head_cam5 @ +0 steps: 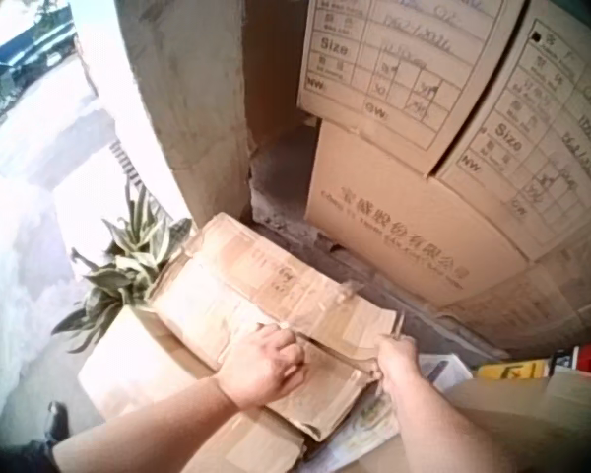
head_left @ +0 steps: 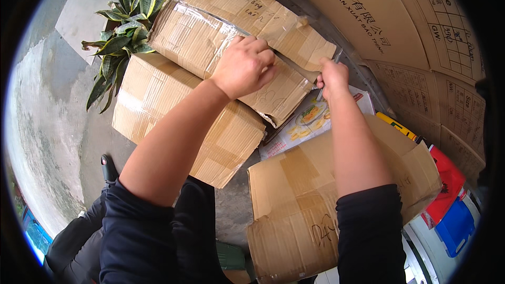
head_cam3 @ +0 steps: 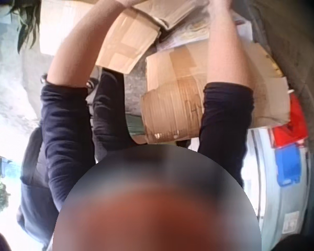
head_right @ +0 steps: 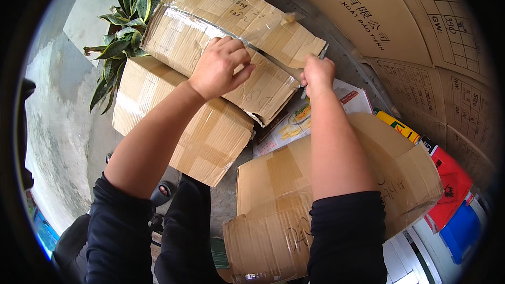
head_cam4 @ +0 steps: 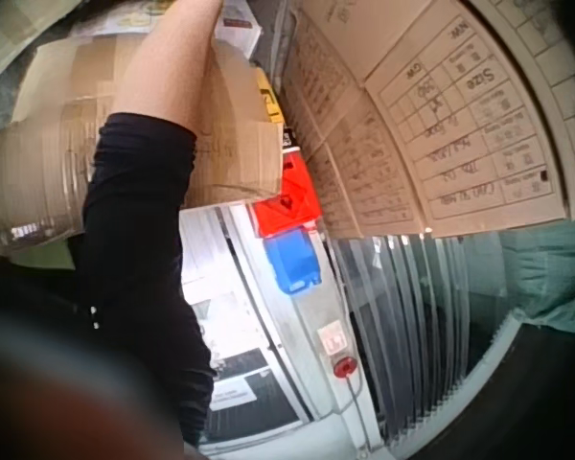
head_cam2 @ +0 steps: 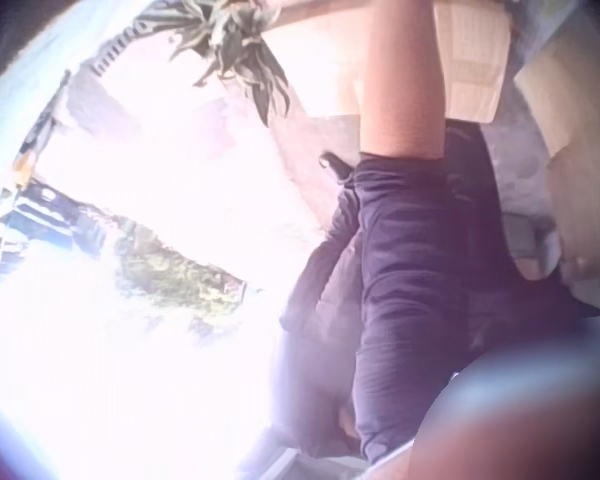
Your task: The person opens several cardboard boxes using a box cutter, removes white cylindrical rolls from inside, and places them on the floor. The person also moves a potted plant aside to access the boxes.
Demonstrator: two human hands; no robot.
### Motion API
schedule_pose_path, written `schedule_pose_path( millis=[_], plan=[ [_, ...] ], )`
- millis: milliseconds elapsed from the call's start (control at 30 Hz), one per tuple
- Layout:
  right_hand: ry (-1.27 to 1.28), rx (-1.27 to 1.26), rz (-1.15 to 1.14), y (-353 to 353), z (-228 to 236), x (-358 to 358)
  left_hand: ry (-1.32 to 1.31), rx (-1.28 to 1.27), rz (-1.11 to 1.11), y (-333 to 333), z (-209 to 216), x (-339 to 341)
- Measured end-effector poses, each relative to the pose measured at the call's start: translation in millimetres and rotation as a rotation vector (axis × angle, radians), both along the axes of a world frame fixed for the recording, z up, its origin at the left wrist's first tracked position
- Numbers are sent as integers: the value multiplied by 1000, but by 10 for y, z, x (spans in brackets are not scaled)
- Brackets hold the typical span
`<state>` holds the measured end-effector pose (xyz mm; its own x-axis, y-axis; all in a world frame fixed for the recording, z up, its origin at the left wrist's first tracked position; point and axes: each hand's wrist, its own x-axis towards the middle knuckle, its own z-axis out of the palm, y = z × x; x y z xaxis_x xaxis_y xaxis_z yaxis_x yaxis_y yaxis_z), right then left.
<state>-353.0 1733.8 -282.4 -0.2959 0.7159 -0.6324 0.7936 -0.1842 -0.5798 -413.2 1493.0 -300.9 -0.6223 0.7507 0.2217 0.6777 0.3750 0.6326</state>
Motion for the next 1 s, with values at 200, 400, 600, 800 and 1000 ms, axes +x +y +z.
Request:
schedule_pose_path(
  millis=[200,400,600,800,1000],
  plan=[
    [368,-244,-190,297,385,-307,193,-119,-155,118,133,202],
    [524,-302,-123,121,381,-223,40,-815,-245,498,186,-252],
    [623,-216,-8,21,283,-100,-282,-822,-380,-440,707,641],
    [132,418,736,-281,12,169,-498,-850,-162,-1443,343,1548],
    [-193,447,1893,-822,-258,214,-420,-798,26,-787,129,958]
  ],
)
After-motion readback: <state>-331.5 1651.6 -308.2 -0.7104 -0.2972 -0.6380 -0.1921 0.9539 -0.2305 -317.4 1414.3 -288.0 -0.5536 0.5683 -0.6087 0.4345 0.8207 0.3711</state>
